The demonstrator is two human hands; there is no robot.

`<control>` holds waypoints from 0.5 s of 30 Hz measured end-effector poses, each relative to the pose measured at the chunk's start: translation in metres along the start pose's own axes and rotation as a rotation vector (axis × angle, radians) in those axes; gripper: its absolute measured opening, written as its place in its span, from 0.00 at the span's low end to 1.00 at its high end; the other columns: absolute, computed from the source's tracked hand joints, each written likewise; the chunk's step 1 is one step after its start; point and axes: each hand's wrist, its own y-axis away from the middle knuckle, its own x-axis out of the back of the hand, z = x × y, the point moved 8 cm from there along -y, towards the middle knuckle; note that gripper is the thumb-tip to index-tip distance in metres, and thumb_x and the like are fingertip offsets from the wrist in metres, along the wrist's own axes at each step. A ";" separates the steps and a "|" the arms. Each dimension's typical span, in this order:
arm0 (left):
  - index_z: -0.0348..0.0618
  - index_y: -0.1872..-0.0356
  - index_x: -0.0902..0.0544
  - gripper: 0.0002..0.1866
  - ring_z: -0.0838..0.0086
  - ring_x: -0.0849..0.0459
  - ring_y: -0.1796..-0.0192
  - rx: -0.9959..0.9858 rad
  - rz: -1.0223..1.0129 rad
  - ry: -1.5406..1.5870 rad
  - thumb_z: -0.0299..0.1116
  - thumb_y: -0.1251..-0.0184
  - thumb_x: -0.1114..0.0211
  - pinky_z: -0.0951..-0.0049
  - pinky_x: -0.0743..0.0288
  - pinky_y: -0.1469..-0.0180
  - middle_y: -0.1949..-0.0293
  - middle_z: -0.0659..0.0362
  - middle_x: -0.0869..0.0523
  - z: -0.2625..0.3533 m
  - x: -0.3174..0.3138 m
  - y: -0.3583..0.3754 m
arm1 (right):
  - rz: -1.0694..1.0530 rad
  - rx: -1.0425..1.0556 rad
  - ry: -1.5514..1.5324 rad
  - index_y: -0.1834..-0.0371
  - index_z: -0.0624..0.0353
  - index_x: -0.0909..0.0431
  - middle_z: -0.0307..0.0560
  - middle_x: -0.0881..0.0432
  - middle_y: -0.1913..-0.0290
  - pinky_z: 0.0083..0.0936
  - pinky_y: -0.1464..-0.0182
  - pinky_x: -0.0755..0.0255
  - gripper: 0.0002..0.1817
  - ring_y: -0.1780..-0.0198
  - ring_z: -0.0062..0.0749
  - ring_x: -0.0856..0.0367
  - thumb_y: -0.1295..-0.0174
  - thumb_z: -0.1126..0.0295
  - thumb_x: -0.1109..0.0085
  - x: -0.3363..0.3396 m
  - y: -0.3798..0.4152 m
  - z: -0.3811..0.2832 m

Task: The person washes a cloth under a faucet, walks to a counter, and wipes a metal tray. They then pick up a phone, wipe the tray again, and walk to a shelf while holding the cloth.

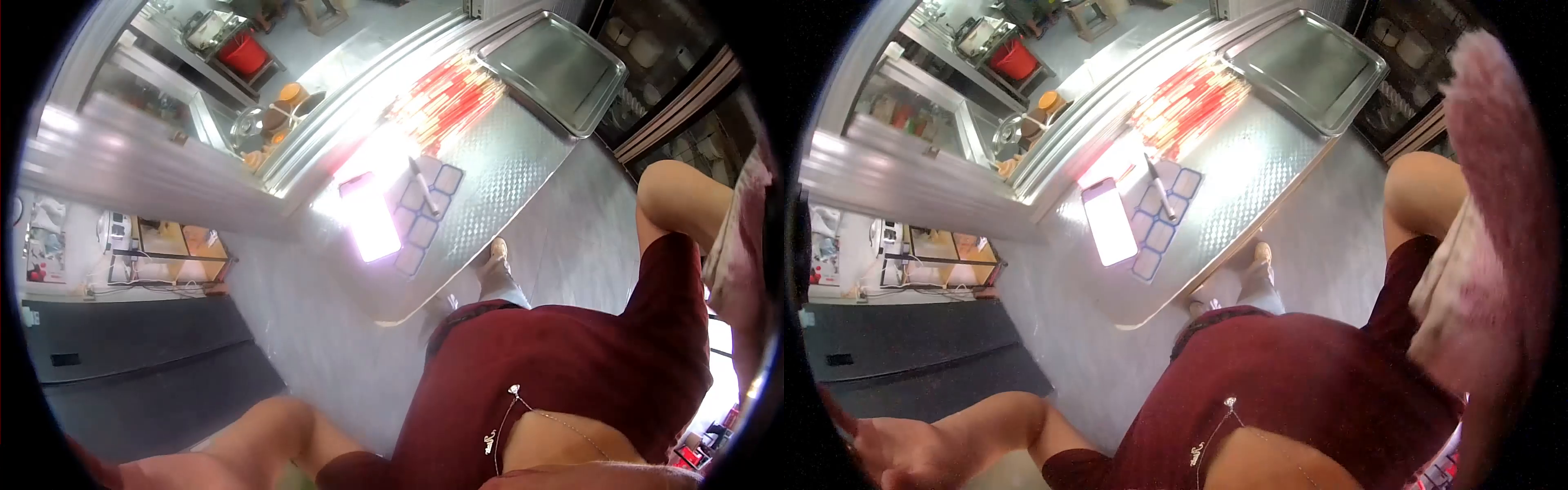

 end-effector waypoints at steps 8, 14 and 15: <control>0.47 0.36 0.46 0.33 0.65 0.29 0.50 -0.114 0.252 -0.132 0.56 0.34 0.56 0.69 0.30 0.47 0.47 0.53 0.32 0.012 0.093 0.022 | -0.164 -0.014 0.218 0.68 0.58 0.20 0.42 0.20 0.69 0.26 0.65 0.28 0.08 0.70 0.27 0.22 0.41 0.67 0.47 -0.003 -0.020 -0.010; 0.45 0.39 0.43 0.30 0.66 0.29 0.53 -0.228 0.315 -0.418 0.54 0.34 0.54 0.70 0.30 0.51 0.51 0.53 0.31 0.053 0.151 0.022 | -0.014 -0.006 0.161 0.69 0.58 0.20 0.43 0.19 0.69 0.26 0.64 0.28 0.09 0.70 0.28 0.21 0.41 0.66 0.47 0.016 0.000 -0.012; 0.44 0.40 0.43 0.30 0.66 0.29 0.54 -0.277 0.311 -0.442 0.54 0.35 0.54 0.70 0.30 0.51 0.52 0.53 0.31 0.059 0.158 0.023 | 0.052 -0.017 0.127 0.69 0.58 0.20 0.44 0.19 0.69 0.26 0.64 0.28 0.09 0.70 0.28 0.21 0.41 0.66 0.46 0.018 0.012 -0.021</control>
